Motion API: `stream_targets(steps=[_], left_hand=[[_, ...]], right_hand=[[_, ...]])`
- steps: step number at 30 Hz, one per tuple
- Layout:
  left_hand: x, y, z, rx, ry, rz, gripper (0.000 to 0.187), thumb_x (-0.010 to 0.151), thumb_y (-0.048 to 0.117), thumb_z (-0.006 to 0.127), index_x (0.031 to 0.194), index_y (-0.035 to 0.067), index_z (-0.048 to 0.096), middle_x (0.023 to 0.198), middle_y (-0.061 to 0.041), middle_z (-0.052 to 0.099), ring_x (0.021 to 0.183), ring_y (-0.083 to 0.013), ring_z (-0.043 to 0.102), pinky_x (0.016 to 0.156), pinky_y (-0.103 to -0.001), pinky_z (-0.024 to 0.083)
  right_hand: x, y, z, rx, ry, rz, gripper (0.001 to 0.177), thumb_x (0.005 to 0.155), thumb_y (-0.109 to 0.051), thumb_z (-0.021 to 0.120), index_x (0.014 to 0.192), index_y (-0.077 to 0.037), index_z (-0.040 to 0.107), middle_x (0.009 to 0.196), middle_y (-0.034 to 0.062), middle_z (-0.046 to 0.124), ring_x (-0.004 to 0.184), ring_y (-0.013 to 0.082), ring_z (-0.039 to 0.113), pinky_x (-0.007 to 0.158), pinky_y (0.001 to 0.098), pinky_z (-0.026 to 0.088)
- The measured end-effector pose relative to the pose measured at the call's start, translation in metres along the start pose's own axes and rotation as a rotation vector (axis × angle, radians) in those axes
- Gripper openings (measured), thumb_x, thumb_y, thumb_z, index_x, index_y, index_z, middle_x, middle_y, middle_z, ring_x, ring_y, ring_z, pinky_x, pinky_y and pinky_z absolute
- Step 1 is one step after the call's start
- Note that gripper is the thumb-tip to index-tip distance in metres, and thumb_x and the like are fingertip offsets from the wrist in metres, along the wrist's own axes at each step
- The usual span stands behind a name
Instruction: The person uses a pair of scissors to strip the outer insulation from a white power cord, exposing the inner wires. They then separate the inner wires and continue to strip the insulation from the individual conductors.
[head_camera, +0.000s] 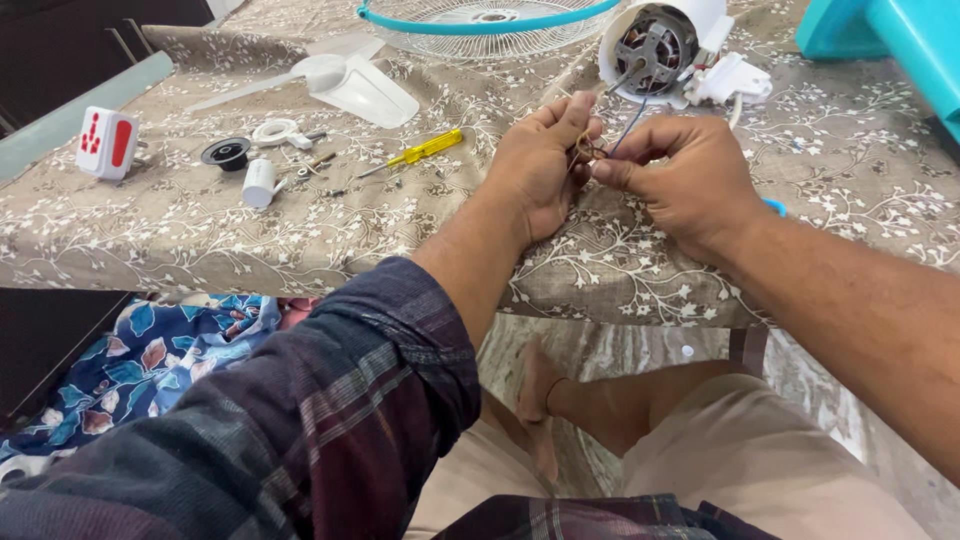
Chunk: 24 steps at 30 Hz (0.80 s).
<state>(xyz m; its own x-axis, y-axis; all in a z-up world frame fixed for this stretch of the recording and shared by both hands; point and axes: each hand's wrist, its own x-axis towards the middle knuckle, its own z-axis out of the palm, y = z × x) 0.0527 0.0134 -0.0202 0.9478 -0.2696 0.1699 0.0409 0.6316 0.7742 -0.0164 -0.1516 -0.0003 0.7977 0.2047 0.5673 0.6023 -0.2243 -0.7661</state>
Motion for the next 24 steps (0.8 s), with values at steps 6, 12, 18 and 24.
stream_targets(steps=[6, 12, 18, 24], left_hand=[[-0.002, 0.003, 0.000, -0.044, -0.103, 0.015, 0.022, 0.102, 0.026, 0.063, 0.110, 0.006, 0.067, 0.073, 0.002, 0.055, 0.059, -0.0098, 0.053, 0.054, -0.027, 0.047], [-0.007, 0.000, 0.007, 0.078, -0.175, 0.106, 0.026, 0.103, 0.027, 0.063, 0.107, 0.003, 0.071, 0.068, 0.002, 0.052, 0.056, -0.0078, 0.047, 0.052, -0.024, 0.043], [-0.014, 0.005, 0.011, 0.145, -0.101, 0.056, 0.019, 0.098, 0.023, 0.064, 0.105, 0.007, 0.072, 0.065, 0.003, 0.053, 0.055, -0.0065, 0.047, 0.049, -0.025, 0.041], [-0.009, 0.000, 0.012, 0.273, -0.065, 0.170, 0.019, 0.097, 0.021, 0.071, 0.094, 0.002, 0.069, 0.066, 0.003, 0.053, 0.057, -0.0065, 0.043, 0.052, -0.023, 0.034]], right_hand=[[0.002, 0.002, -0.004, -0.007, -0.089, 0.082, 0.016, 0.106, -0.014, 0.067, 0.099, -0.003, 0.077, 0.089, -0.0011, 0.074, 0.080, 0.0042, 0.061, 0.072, 0.0217, 0.052], [0.001, -0.007, 0.007, -0.007, -0.008, 0.195, 0.034, 0.091, -0.004, 0.073, 0.119, -0.003, 0.055, 0.086, 0.0043, 0.070, 0.077, 0.0084, 0.066, 0.065, 0.0246, 0.055], [-0.002, -0.013, 0.003, -0.290, 0.061, 0.057, 0.053, 0.078, -0.005, 0.089, 0.117, 0.000, 0.054, 0.089, 0.0037, 0.068, 0.077, 0.0090, 0.064, 0.067, 0.0250, 0.055], [0.007, -0.025, -0.041, -0.757, 0.040, 0.165, 0.032, 0.086, -0.030, 0.084, 0.103, -0.006, 0.073, 0.093, 0.0074, 0.076, 0.083, 0.0174, 0.072, 0.075, 0.0341, 0.056]])
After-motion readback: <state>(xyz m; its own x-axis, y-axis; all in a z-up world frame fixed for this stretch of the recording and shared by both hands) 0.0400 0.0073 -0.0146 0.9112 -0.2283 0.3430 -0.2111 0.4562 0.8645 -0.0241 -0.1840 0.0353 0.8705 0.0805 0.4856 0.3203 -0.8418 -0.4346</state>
